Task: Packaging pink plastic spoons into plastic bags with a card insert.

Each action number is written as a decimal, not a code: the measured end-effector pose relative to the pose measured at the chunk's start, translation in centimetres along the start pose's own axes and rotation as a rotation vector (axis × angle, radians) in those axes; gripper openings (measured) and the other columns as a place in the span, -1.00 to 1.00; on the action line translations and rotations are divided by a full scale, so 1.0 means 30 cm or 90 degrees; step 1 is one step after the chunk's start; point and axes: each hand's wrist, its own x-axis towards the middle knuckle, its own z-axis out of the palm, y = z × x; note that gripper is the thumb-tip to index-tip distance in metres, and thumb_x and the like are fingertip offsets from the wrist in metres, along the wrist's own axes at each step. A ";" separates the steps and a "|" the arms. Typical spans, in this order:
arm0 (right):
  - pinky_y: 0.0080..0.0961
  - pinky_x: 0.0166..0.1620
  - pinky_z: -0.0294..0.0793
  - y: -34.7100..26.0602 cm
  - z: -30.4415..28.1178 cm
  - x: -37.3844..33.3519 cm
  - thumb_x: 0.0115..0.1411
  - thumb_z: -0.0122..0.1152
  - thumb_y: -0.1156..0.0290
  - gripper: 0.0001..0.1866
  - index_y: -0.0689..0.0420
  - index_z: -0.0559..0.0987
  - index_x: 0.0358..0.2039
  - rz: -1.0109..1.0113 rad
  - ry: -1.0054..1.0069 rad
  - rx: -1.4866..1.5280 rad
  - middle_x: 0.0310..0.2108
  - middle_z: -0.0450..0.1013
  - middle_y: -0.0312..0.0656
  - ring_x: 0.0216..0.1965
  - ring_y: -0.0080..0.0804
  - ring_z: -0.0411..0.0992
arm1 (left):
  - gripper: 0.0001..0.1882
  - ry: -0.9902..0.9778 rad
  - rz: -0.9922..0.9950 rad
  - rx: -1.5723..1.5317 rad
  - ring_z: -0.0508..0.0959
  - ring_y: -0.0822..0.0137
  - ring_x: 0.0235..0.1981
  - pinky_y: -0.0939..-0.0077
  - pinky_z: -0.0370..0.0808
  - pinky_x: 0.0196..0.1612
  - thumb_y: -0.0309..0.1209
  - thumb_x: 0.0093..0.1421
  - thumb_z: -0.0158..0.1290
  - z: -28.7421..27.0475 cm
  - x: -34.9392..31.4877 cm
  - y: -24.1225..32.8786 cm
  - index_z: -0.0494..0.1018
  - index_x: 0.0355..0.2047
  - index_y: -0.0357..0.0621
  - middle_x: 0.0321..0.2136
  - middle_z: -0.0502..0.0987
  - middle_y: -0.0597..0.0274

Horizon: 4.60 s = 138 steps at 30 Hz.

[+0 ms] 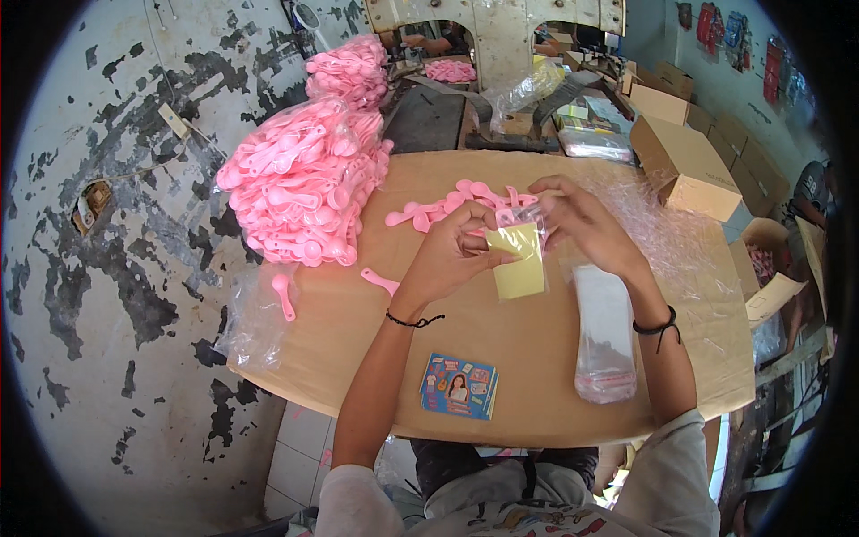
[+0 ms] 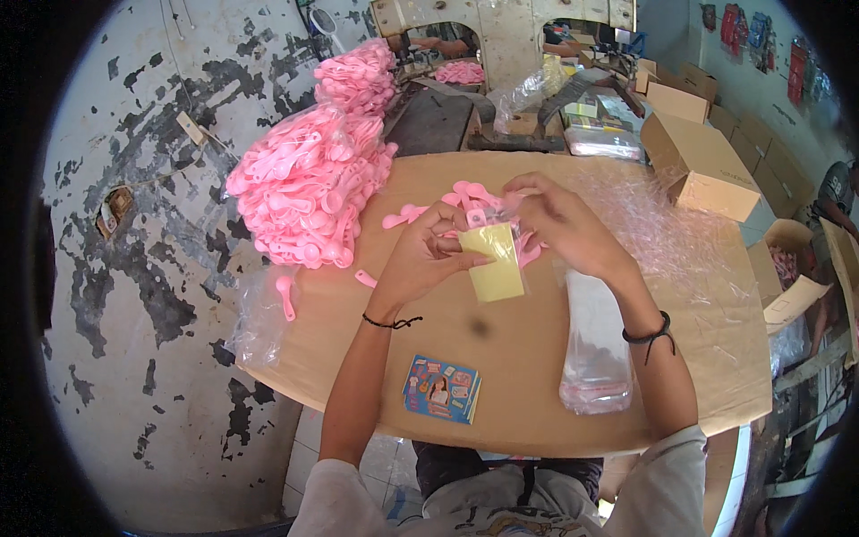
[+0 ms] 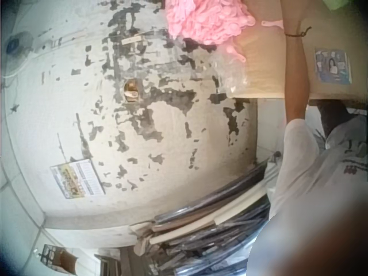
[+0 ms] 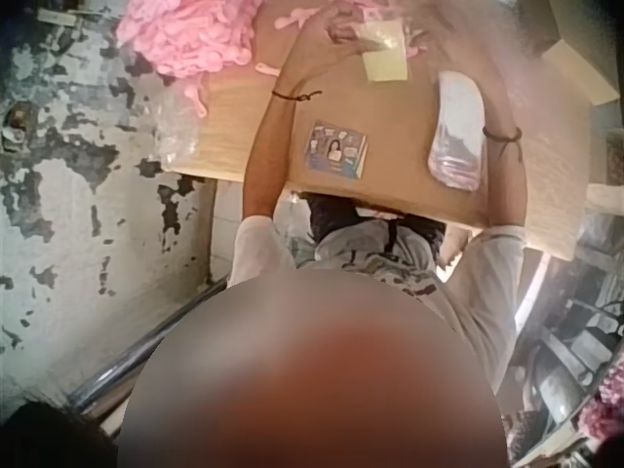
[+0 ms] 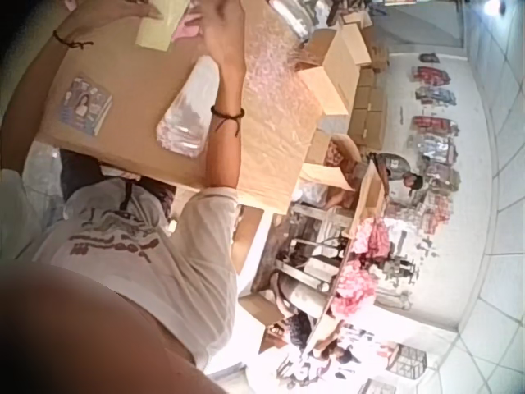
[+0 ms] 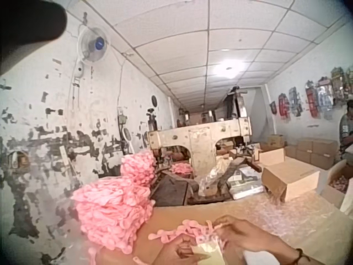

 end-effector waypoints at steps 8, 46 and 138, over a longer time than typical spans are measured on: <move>-0.65 -0.56 0.22 -0.210 -0.170 -0.376 0.22 0.25 0.40 -0.79 0.23 0.58 -0.19 0.067 -0.088 -0.449 -0.62 0.37 -0.39 -0.62 -0.72 0.28 | -0.54 -0.032 -0.020 -0.197 0.60 0.25 -0.13 0.48 0.64 -0.16 -0.57 0.19 0.11 0.019 -0.011 0.015 0.24 0.09 -0.22 0.01 0.44 0.02; -0.48 -0.45 0.40 0.053 -0.219 -0.586 0.19 0.23 0.41 -0.79 0.35 0.60 -0.40 0.238 0.141 -0.609 -0.64 0.48 -0.09 -0.61 -0.47 0.40 | -0.62 -0.443 0.215 0.440 0.30 0.19 0.24 0.33 0.27 0.28 -0.34 0.24 0.02 0.375 -0.118 -0.059 0.44 0.06 -0.16 0.18 0.37 0.24; -0.69 -0.37 0.40 0.024 0.179 0.055 0.31 0.11 0.30 -0.74 0.25 0.59 -0.18 0.044 -0.096 -0.150 -0.50 0.47 -0.39 -0.46 -0.74 0.36 | -0.39 0.126 0.089 -0.432 0.20 0.21 0.30 0.20 0.23 0.28 -0.03 0.42 -0.38 -0.024 0.011 0.072 -0.02 0.34 -0.11 0.32 0.11 0.12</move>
